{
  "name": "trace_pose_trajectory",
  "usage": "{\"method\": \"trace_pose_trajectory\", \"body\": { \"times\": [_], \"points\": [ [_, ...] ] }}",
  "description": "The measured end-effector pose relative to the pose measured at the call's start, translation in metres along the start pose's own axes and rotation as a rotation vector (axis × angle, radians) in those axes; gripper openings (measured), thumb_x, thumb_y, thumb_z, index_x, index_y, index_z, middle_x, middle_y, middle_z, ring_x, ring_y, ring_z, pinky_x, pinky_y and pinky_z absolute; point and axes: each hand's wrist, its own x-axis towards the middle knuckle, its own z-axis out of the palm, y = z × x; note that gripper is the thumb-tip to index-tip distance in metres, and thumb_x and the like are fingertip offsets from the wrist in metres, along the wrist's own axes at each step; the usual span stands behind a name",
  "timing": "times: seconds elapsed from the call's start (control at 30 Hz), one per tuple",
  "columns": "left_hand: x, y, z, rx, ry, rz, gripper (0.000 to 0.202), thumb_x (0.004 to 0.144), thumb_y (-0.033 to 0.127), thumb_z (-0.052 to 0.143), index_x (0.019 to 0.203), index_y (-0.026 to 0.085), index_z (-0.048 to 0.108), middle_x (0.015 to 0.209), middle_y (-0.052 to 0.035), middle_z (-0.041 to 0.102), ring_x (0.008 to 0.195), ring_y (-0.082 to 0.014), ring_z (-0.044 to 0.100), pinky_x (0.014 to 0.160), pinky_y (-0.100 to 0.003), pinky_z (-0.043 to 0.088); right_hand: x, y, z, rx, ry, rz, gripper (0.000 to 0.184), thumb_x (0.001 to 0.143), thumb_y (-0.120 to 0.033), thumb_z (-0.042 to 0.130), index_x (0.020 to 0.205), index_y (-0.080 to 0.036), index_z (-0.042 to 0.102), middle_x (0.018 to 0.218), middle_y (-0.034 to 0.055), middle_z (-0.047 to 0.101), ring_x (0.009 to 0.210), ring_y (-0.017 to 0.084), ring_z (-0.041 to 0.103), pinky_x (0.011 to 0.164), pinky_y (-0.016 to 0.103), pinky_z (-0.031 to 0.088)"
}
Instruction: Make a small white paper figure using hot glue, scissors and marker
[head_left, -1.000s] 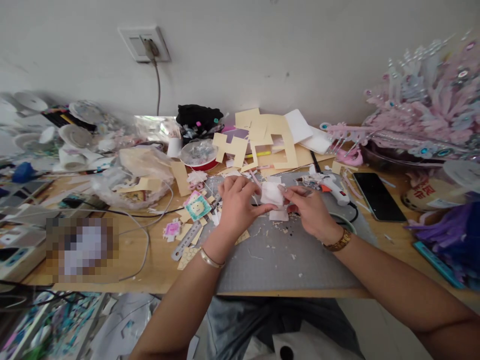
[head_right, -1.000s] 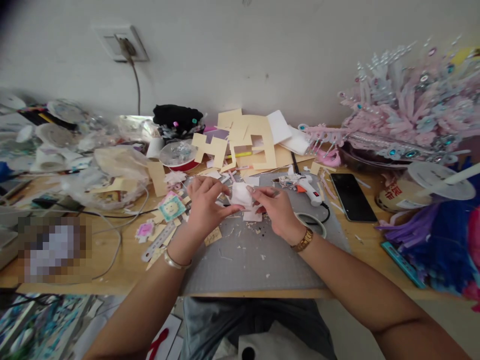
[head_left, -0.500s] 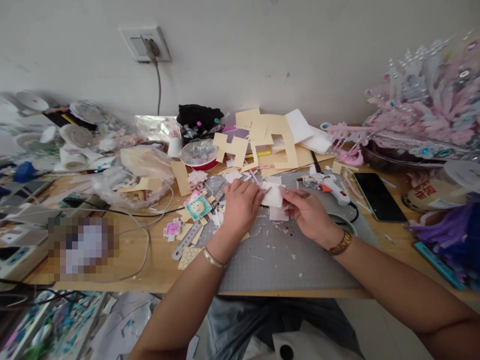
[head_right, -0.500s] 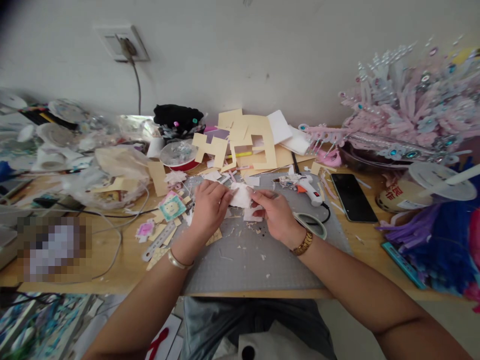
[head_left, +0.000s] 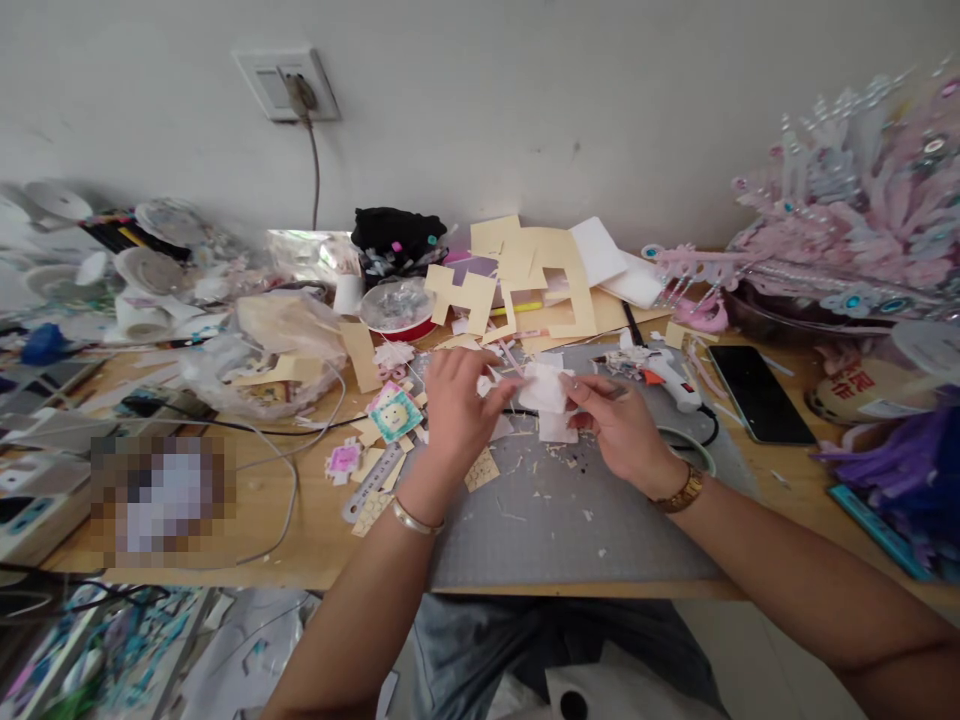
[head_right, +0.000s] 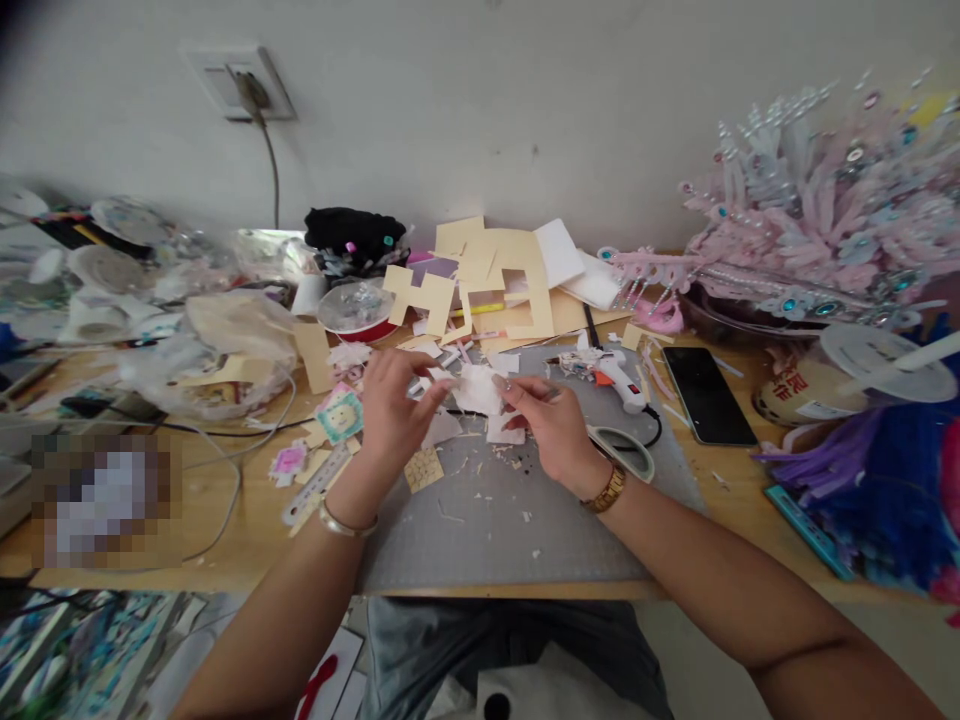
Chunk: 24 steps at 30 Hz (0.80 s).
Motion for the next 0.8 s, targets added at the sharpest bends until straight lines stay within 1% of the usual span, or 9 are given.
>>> {"method": "trace_pose_trajectory", "body": {
  "times": [0.1,0.17,0.23,0.37,0.53,0.6,0.67,0.73,0.8],
  "points": [
    [-0.004,0.009,0.005,-0.114,-0.156,0.094,0.035,0.087,0.056,0.062,0.086,0.021,0.067,0.076,-0.0051,0.065,0.081,-0.0229,0.055,0.075,-0.035,0.039,0.0,0.003,-0.001,-0.059,-0.005,-0.137,0.036,0.059,-0.055,0.084,0.068,-0.022,0.073,0.074,0.0009,0.064,0.061,0.013,0.053,0.051,0.026,0.044],
    [-0.004,0.009,0.007,-0.187,-0.2,0.105,0.037,0.087,0.056,0.062,0.077,0.021,0.066,0.071,-0.0047,0.063,0.076,-0.0217,0.054,0.072,-0.034,0.039,0.001,0.006,-0.004,-0.128,-0.014,-0.237,0.034,0.064,-0.056,0.081,0.068,-0.023,0.073,0.078,0.0019,0.065,0.064,0.015,0.054,0.052,0.027,0.044],
    [-0.004,0.006,0.007,-0.243,-0.205,0.119,0.038,0.089,0.055,0.059,0.073,0.021,0.066,0.068,-0.0046,0.062,0.072,-0.0207,0.052,0.07,-0.034,0.04,0.002,0.008,-0.007,-0.209,-0.028,-0.332,0.031,0.07,-0.055,0.078,0.071,-0.025,0.074,0.083,0.0033,0.067,0.072,0.018,0.058,0.056,0.029,0.045],
    [-0.003,0.003,0.003,-0.255,-0.172,0.182,0.038,0.095,0.051,0.051,0.077,0.022,0.069,0.071,-0.0054,0.064,0.077,-0.0215,0.053,0.075,-0.037,0.04,0.004,0.008,-0.014,-0.289,-0.039,-0.459,0.026,0.074,-0.054,0.076,0.072,-0.027,0.075,0.087,0.0046,0.07,0.083,0.023,0.062,0.062,0.032,0.048],
    [-0.002,0.007,-0.002,-0.115,-0.16,0.258,0.036,0.1,0.041,0.044,0.079,0.021,0.067,0.075,-0.0062,0.066,0.08,-0.0224,0.053,0.074,-0.038,0.037,0.004,0.011,-0.016,-0.273,-0.047,-0.431,0.024,0.077,-0.052,0.075,0.075,-0.028,0.075,0.09,0.0041,0.069,0.083,0.022,0.061,0.062,0.032,0.048],
    [-0.001,0.006,-0.004,-0.036,-0.141,0.232,0.036,0.099,0.039,0.043,0.077,0.021,0.066,0.074,-0.0068,0.065,0.079,-0.0228,0.053,0.073,-0.038,0.036,0.006,0.013,-0.016,-0.261,-0.025,-0.392,0.027,0.078,-0.053,0.074,0.076,-0.027,0.074,0.088,0.0036,0.068,0.078,0.02,0.06,0.06,0.03,0.046],
    [0.002,0.0,-0.007,0.03,-0.075,0.153,0.037,0.099,0.038,0.043,0.074,0.021,0.064,0.072,-0.0071,0.063,0.077,-0.0226,0.052,0.072,-0.038,0.036,0.008,0.012,-0.016,-0.25,0.017,-0.359,0.032,0.076,-0.057,0.074,0.075,-0.025,0.073,0.084,0.0031,0.067,0.073,0.019,0.058,0.057,0.03,0.044],
    [0.006,-0.012,-0.01,0.075,0.011,0.045,0.037,0.098,0.037,0.045,0.072,0.021,0.065,0.071,-0.0069,0.063,0.075,-0.0223,0.053,0.072,-0.037,0.037,0.01,0.009,-0.017,-0.243,0.055,-0.341,0.036,0.074,-0.06,0.074,0.074,-0.024,0.072,0.08,0.0026,0.066,0.069,0.018,0.056,0.055,0.029,0.042],
    [0.01,-0.028,-0.013,0.08,0.061,-0.058,0.033,0.096,0.037,0.049,0.075,0.021,0.068,0.071,-0.0065,0.064,0.075,-0.0224,0.055,0.074,-0.036,0.04,0.013,0.005,-0.018,-0.255,0.075,-0.328,0.036,0.072,-0.059,0.075,0.073,-0.023,0.072,0.076,0.0023,0.065,0.067,0.017,0.055,0.055,0.029,0.041]
  ]
}}
